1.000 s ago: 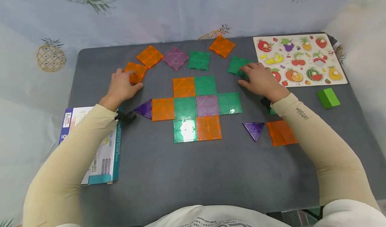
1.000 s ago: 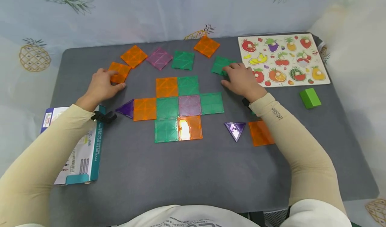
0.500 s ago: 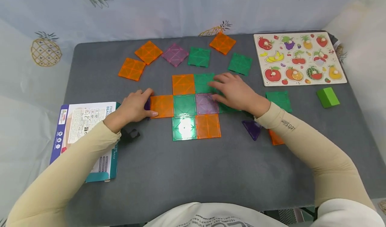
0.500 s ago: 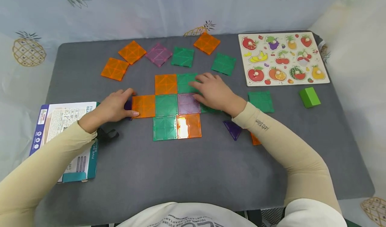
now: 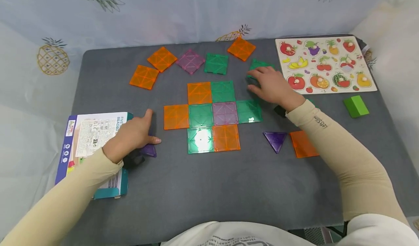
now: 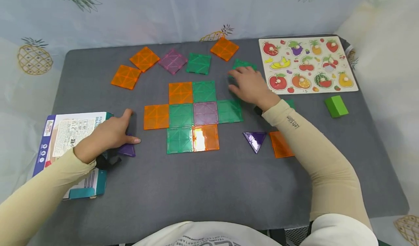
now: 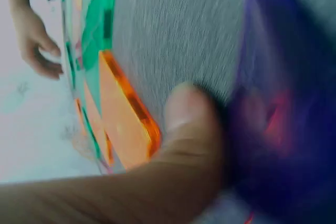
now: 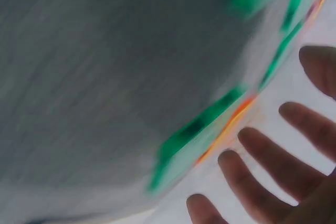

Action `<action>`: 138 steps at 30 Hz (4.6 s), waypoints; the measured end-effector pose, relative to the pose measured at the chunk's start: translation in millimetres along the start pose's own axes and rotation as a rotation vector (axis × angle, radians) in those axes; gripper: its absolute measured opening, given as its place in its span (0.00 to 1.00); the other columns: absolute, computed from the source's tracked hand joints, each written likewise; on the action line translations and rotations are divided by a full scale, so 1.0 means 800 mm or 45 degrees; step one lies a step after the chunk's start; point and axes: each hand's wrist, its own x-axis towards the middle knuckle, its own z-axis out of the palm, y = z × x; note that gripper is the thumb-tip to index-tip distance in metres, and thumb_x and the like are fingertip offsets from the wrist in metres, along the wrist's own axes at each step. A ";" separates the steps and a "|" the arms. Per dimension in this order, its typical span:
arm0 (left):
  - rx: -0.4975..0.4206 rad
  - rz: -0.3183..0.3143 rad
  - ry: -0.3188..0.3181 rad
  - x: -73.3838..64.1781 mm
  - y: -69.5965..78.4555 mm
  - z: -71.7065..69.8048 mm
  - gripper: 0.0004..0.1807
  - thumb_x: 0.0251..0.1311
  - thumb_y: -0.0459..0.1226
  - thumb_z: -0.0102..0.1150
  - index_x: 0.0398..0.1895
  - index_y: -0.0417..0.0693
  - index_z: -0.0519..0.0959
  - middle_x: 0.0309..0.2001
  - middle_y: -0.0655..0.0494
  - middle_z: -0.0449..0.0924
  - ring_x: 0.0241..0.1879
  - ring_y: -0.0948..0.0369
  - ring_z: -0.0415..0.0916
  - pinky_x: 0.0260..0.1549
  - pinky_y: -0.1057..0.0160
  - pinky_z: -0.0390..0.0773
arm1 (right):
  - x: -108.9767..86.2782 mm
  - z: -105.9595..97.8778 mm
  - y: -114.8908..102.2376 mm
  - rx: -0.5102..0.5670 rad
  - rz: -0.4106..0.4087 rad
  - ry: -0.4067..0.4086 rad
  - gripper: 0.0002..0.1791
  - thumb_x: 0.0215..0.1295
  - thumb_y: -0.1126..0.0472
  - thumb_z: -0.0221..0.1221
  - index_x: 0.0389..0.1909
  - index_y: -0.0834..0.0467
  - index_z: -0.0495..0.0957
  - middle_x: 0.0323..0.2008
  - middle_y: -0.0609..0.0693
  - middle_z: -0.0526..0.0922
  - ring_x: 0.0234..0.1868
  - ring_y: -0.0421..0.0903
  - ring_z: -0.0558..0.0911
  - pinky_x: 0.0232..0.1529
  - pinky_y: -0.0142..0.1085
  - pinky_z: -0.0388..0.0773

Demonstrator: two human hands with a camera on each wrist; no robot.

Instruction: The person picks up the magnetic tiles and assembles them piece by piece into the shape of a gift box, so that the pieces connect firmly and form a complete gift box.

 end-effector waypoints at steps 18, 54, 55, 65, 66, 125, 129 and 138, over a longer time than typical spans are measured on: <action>-0.205 -0.116 0.402 0.090 -0.038 -0.091 0.48 0.64 0.53 0.54 0.74 0.34 0.44 0.65 0.21 0.52 0.60 0.30 0.57 0.60 0.34 0.61 | 0.006 -0.006 0.056 0.028 0.231 -0.140 0.35 0.68 0.48 0.56 0.67 0.64 0.59 0.66 0.72 0.59 0.65 0.71 0.59 0.63 0.65 0.58; 0.180 0.832 0.329 -0.033 0.022 0.010 0.27 0.46 0.40 0.67 0.52 0.39 0.80 0.52 0.39 0.77 0.47 0.48 0.73 0.42 0.52 0.79 | -0.115 -0.031 -0.038 0.083 -0.424 -0.410 0.28 0.54 0.43 0.67 0.51 0.56 0.83 0.53 0.60 0.81 0.44 0.50 0.85 0.46 0.46 0.81; 0.186 0.837 0.325 -0.033 0.022 0.013 0.27 0.45 0.39 0.67 0.52 0.39 0.80 0.52 0.39 0.77 0.47 0.48 0.73 0.41 0.52 0.79 | -0.118 -0.030 -0.040 0.097 -0.441 -0.430 0.27 0.54 0.43 0.67 0.50 0.56 0.83 0.53 0.60 0.81 0.47 0.51 0.84 0.47 0.47 0.80; 0.184 0.838 0.328 -0.030 0.016 0.022 0.28 0.47 0.38 0.67 0.55 0.38 0.79 0.56 0.37 0.74 0.51 0.45 0.72 0.46 0.50 0.79 | -0.122 -0.014 -0.049 0.101 -0.492 -0.387 0.25 0.53 0.46 0.68 0.49 0.57 0.84 0.51 0.60 0.82 0.48 0.54 0.84 0.46 0.47 0.81; 0.193 0.846 0.332 -0.028 0.016 0.022 0.28 0.48 0.38 0.67 0.55 0.38 0.78 0.57 0.37 0.74 0.51 0.45 0.72 0.46 0.51 0.79 | -0.123 -0.013 -0.049 0.088 -0.478 -0.381 0.26 0.53 0.47 0.69 0.49 0.57 0.84 0.51 0.61 0.82 0.47 0.54 0.84 0.46 0.47 0.80; 0.481 0.748 0.489 -0.028 0.036 0.041 0.24 0.57 0.35 0.65 0.57 0.35 0.77 0.62 0.35 0.71 0.61 0.42 0.70 0.53 0.45 0.74 | -0.130 0.040 -0.060 -0.212 -0.301 -0.040 0.36 0.52 0.39 0.67 0.59 0.56 0.77 0.58 0.63 0.77 0.19 0.54 0.80 0.21 0.45 0.77; 0.531 0.756 0.489 -0.028 0.036 0.039 0.23 0.58 0.35 0.64 0.56 0.36 0.78 0.61 0.35 0.72 0.60 0.43 0.71 0.52 0.46 0.75 | -0.151 0.042 -0.058 -0.168 -0.219 -0.087 0.45 0.48 0.37 0.68 0.67 0.52 0.69 0.65 0.62 0.70 0.44 0.59 0.81 0.34 0.49 0.80; 0.558 0.774 0.500 -0.032 0.034 0.036 0.21 0.58 0.35 0.64 0.56 0.37 0.79 0.61 0.36 0.73 0.60 0.44 0.72 0.50 0.47 0.76 | -0.176 0.037 -0.038 -0.058 -0.115 -0.021 0.32 0.45 0.52 0.74 0.51 0.61 0.78 0.43 0.58 0.78 0.42 0.56 0.79 0.40 0.49 0.78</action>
